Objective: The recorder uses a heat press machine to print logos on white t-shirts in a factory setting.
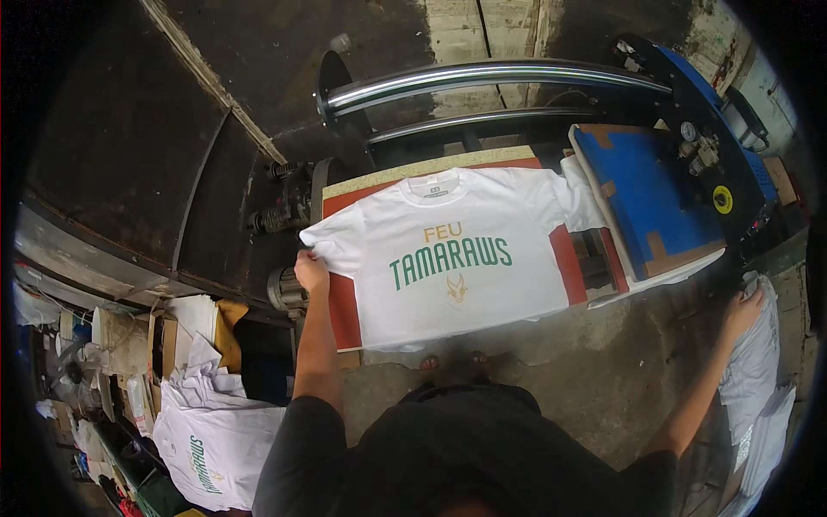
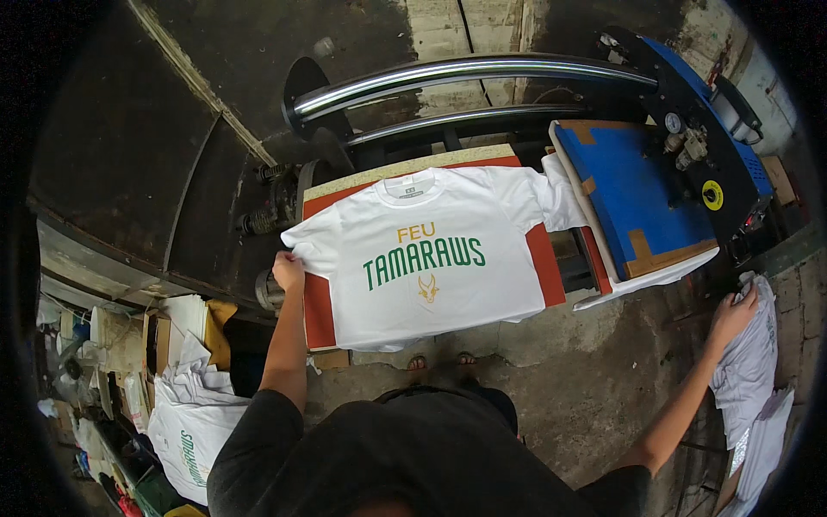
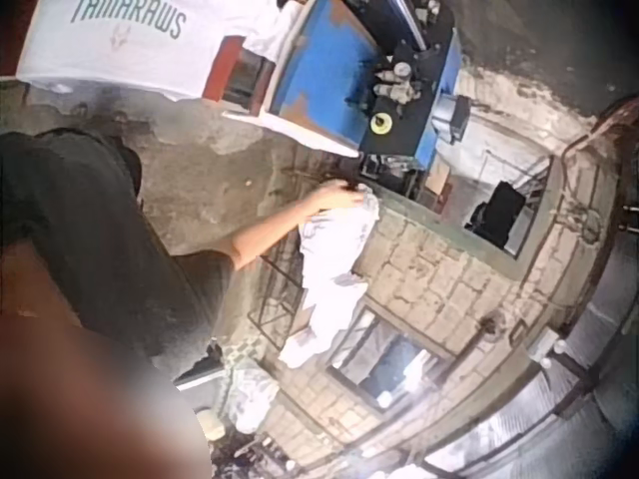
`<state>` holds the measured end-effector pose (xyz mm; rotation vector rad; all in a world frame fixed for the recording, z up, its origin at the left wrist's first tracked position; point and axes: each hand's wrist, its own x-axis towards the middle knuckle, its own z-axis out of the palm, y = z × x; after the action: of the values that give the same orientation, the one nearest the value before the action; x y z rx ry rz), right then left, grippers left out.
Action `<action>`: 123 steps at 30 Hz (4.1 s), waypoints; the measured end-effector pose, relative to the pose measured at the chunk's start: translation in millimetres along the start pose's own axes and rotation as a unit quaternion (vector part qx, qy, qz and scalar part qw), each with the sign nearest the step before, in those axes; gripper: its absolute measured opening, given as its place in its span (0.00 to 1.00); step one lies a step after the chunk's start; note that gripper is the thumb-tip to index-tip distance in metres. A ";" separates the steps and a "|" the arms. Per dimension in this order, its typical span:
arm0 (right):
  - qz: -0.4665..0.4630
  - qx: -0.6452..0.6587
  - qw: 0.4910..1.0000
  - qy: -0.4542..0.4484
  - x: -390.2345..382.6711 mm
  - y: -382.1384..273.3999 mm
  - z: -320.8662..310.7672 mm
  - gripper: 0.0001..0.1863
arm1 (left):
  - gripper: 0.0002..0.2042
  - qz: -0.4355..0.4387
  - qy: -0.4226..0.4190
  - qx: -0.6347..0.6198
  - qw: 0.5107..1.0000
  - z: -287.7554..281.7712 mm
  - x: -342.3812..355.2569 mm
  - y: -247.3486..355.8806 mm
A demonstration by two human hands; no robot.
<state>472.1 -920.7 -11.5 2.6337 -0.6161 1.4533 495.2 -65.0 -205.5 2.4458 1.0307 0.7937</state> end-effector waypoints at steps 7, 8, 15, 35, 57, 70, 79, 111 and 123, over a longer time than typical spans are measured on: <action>-0.071 -0.074 0.980 -0.169 32.7 103.8 72.0 0.37 | 0.10 0.086 0.090 0.076 0.989 -16.8 -55.0 24.0; -0.105 -0.060 0.980 -0.159 34.1 110.9 82.1 0.37 | 0.16 0.151 0.053 -0.028 0.987 -18.4 -66.3 34.6; 0.019 0.027 0.972 -0.232 42.8 107.0 96.8 0.35 | 0.25 0.356 -0.219 -0.016 0.908 4.0 -205.5 146.1; -0.082 0.031 0.967 -0.237 55.2 68.6 124.1 0.24 | 0.25 0.167 -0.167 0.156 0.959 -93.5 -225.4 11.8; -0.234 0.256 0.923 -0.169 -84.4 -151.4 -67.6 0.15 | 0.22 -0.133 -0.621 0.096 0.766 -177.3 -551.3 -357.8; -0.308 0.381 0.871 0.010 -148.2 -270.4 -134.6 0.16 | 0.14 -0.416 -0.417 -0.163 0.792 -217.3 -562.5 -313.5; -0.266 0.420 0.867 0.026 -183.3 -328.4 -183.0 0.06 | 0.14 -0.501 -0.360 -0.303 0.726 -262.8 -604.5 -361.3; -0.068 0.709 0.637 -0.296 -188.1 -343.7 -249.5 0.47 | 0.13 0.333 -0.569 0.011 0.752 -158.7 -523.2 -300.1; -0.047 0.475 0.585 -0.655 -356.7 65.2 -196.8 0.19 | 0.22 0.178 -0.698 -0.082 0.688 -20.6 -520.5 18.3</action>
<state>122.4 -820.5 -206.0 4.0318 0.5994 -0.9211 193.3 -459.2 -364.1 2.1316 -0.1373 -0.8827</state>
